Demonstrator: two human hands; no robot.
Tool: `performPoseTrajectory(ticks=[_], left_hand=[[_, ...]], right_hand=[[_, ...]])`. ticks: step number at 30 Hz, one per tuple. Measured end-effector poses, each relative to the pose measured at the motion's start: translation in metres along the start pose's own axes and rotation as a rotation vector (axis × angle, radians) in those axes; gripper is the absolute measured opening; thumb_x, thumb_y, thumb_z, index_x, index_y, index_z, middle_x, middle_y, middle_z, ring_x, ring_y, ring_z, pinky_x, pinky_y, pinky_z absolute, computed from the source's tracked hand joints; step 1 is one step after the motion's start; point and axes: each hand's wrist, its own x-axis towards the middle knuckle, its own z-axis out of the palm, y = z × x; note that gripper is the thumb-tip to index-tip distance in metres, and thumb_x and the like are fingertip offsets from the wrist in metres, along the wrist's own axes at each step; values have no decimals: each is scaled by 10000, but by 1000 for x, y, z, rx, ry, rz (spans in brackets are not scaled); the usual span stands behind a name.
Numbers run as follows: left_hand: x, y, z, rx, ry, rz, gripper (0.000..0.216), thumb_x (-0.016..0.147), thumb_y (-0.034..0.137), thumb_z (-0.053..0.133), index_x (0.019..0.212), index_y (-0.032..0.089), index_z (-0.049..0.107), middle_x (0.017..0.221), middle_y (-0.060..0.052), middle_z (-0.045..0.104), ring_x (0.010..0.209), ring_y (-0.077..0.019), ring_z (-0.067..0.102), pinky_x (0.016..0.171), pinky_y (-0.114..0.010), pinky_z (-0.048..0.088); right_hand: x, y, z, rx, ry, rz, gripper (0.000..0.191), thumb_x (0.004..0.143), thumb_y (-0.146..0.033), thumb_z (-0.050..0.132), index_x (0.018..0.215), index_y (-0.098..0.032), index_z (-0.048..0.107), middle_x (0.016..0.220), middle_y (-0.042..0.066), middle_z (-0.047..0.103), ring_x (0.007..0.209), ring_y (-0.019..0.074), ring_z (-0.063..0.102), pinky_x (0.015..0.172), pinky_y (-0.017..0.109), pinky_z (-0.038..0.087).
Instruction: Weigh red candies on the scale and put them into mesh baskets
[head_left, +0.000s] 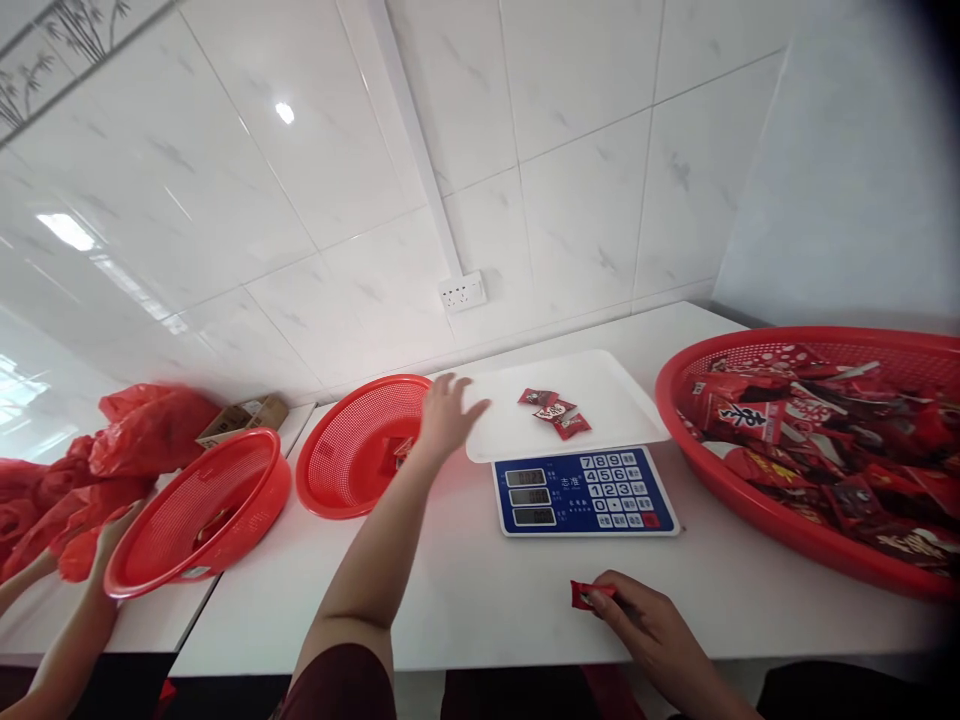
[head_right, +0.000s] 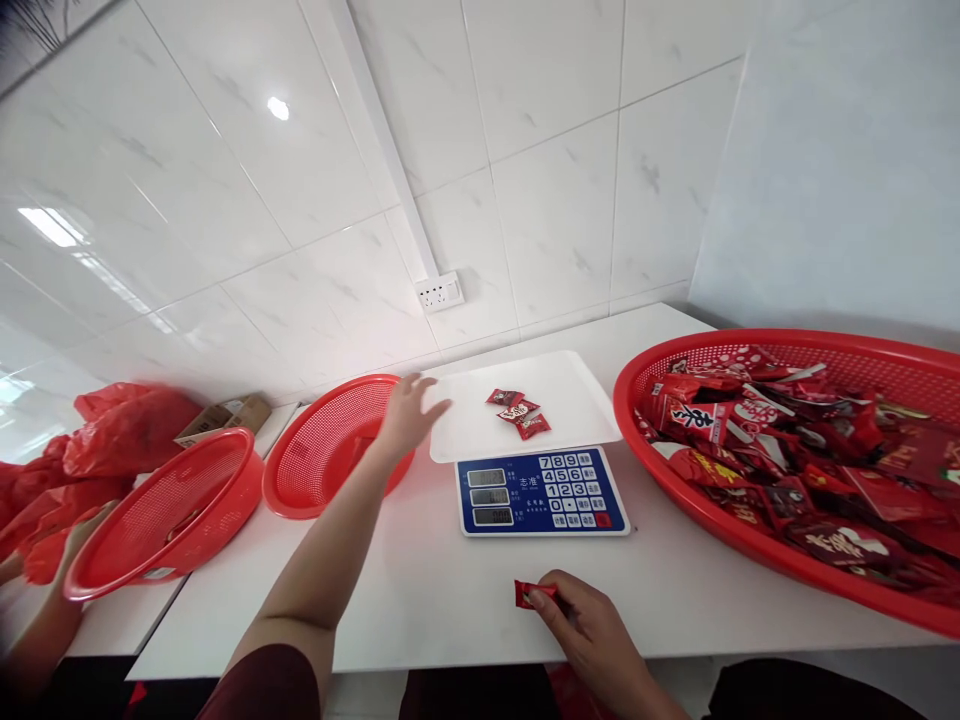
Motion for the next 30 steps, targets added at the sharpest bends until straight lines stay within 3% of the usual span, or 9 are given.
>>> performPoseTrajectory(ticks=[3, 5, 7, 11, 17, 23, 27, 30], left_hand=[[12, 47, 29, -195, -225, 254, 594, 863, 600, 390, 1352, 261, 382, 1461, -106, 313, 1377, -275, 203, 1069, -451, 269], [21, 71, 43, -192, -368, 316, 668, 834, 660, 364, 1389, 292, 312, 1493, -96, 248, 1391, -310, 146, 1068, -503, 243], [29, 85, 52, -127, -438, 379, 666, 818, 679, 358, 1364, 297, 346, 1464, -96, 294, 1366, -316, 210, 1047, -512, 266], [37, 93, 60, -24, -396, 450, 525, 845, 619, 363, 1163, 236, 527, 1239, -100, 498, 1172, -289, 451, 946, -466, 378], [36, 92, 65, -16, -315, 404, 344, 849, 432, 488, 1084, 182, 522, 1067, -85, 552, 975, -234, 550, 762, -330, 463], [37, 66, 44, -33, -205, 297, 172, 866, 269, 491, 1026, 223, 535, 1051, -40, 559, 931, -169, 562, 724, -254, 448], [32, 16, 5, 0, -84, 118, 194, 914, 280, 406, 1047, 232, 539, 1176, -62, 520, 1077, -211, 501, 789, -302, 438], [15, -29, -21, 38, -66, -39, 279, 926, 347, 377, 1101, 204, 541, 1213, -103, 515, 1139, -259, 469, 833, -353, 433]], right_hand=[[-1, 1, 1, -30, 12, 1, 428, 878, -519, 374, 716, -194, 598, 685, 19, 615, 646, 145, 574, 607, 220, 431], [-2, 1, 2, -41, 24, 0, 428, 879, -521, 375, 720, -194, 601, 690, 18, 616, 644, 142, 571, 606, 218, 428], [-3, 1, 3, -45, 42, -8, 427, 879, -521, 379, 719, -194, 604, 690, 16, 616, 645, 141, 569, 604, 216, 424], [-3, 2, 4, -38, 54, -16, 422, 881, -516, 384, 731, -198, 617, 700, 17, 625, 647, 140, 571, 607, 217, 424], [-4, -6, 4, -18, 70, -4, 399, 864, -514, 421, 719, -203, 624, 691, 13, 631, 621, 136, 562, 575, 220, 411], [-4, -7, 4, -19, 67, -5, 404, 865, -521, 420, 708, -203, 613, 672, 13, 620, 606, 132, 554, 554, 220, 408], [-3, -1, 2, -39, 21, -25, 406, 882, -504, 394, 725, -197, 607, 698, 20, 627, 645, 139, 575, 594, 222, 426], [-3, 0, 1, -46, 8, -30, 406, 885, -503, 386, 732, -199, 608, 700, 19, 623, 638, 141, 573, 599, 226, 428]])
